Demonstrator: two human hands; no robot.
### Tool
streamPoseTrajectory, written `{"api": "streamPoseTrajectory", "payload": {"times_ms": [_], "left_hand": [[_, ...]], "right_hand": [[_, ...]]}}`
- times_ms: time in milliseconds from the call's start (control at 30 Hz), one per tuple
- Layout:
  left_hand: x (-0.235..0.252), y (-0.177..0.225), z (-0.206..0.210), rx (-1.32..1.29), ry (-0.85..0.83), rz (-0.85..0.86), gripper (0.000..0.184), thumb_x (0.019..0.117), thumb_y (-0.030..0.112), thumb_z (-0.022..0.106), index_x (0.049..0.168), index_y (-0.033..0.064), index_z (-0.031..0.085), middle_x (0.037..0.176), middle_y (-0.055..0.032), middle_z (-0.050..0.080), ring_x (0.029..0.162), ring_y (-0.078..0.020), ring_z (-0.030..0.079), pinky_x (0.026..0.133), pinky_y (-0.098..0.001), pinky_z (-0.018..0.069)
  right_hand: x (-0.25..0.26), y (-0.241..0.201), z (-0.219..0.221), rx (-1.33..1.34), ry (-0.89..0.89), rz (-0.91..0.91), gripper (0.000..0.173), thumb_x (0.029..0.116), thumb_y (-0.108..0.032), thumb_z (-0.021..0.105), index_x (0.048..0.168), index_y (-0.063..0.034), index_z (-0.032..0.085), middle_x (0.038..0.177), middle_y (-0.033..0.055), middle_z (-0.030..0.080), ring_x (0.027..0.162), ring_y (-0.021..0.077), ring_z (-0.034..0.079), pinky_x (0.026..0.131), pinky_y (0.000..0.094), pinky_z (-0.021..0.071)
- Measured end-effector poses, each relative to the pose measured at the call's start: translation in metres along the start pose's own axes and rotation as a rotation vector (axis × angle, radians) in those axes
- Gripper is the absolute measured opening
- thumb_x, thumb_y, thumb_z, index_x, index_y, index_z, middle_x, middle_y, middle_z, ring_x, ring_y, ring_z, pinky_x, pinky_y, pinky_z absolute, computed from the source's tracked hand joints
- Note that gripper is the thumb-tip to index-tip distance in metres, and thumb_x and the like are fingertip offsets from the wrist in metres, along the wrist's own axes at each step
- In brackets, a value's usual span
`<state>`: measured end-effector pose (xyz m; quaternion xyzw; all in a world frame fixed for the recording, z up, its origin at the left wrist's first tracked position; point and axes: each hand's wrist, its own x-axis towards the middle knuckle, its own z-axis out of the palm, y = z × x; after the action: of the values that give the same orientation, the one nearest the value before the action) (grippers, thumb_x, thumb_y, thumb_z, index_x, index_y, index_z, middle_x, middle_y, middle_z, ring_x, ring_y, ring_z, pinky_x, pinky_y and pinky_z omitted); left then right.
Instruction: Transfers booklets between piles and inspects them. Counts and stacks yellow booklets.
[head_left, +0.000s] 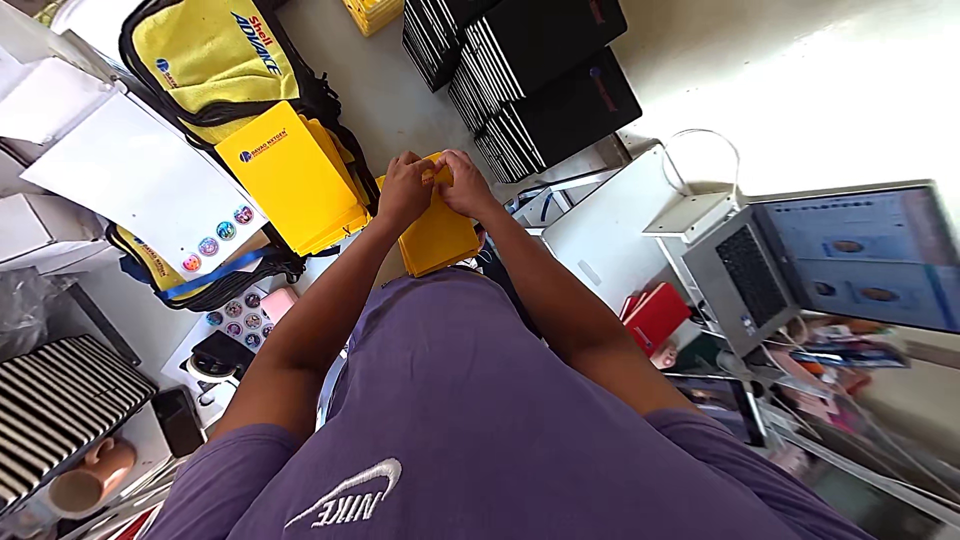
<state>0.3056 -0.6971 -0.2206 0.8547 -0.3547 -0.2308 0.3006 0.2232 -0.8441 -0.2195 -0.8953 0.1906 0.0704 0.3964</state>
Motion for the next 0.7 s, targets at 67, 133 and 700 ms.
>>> {"api": "streamPoseTrajectory", "payload": {"times_ms": [67,133,700], "left_hand": [[0.001,0.0,-0.002,-0.009,0.003,0.011,0.024,0.0978,0.02,0.066,0.119,0.0142,0.076,0.124,-0.0114,0.067,0.122,-0.0314,0.059,0.105,-0.0496,0.0489],[0.0,-0.002,-0.001,-0.005,0.009,0.013,0.022,0.099,0.023,0.066,0.116,0.0159,0.078,0.122,-0.0096,0.068,0.121,-0.0295,0.06,0.105,-0.0485,0.0485],[-0.015,0.011,-0.04,-0.163,0.053,0.06,0.013,0.0993,0.02,0.067,0.105,0.0146,0.078,0.12,-0.0056,0.069,0.115,-0.0248,0.062,0.1,-0.0468,0.0489]], "right_hand": [[-0.001,0.002,0.0,0.015,0.008,-0.017,0.029,0.0883,-0.009,0.074,0.117,-0.0048,0.067,0.145,0.0172,0.055,0.14,0.0294,0.049,0.114,0.0475,0.0451],[-0.002,0.005,0.0,0.036,0.01,-0.028,0.028,0.0889,-0.009,0.073,0.116,-0.0063,0.068,0.146,0.0172,0.054,0.139,0.0293,0.05,0.112,0.0466,0.0464],[-0.025,-0.011,-0.018,0.19,0.142,-0.156,0.018,0.0958,-0.028,0.071,0.102,-0.0114,0.076,0.148,0.0103,0.056,0.135,0.0216,0.054,0.108,0.0407,0.0492]]}}
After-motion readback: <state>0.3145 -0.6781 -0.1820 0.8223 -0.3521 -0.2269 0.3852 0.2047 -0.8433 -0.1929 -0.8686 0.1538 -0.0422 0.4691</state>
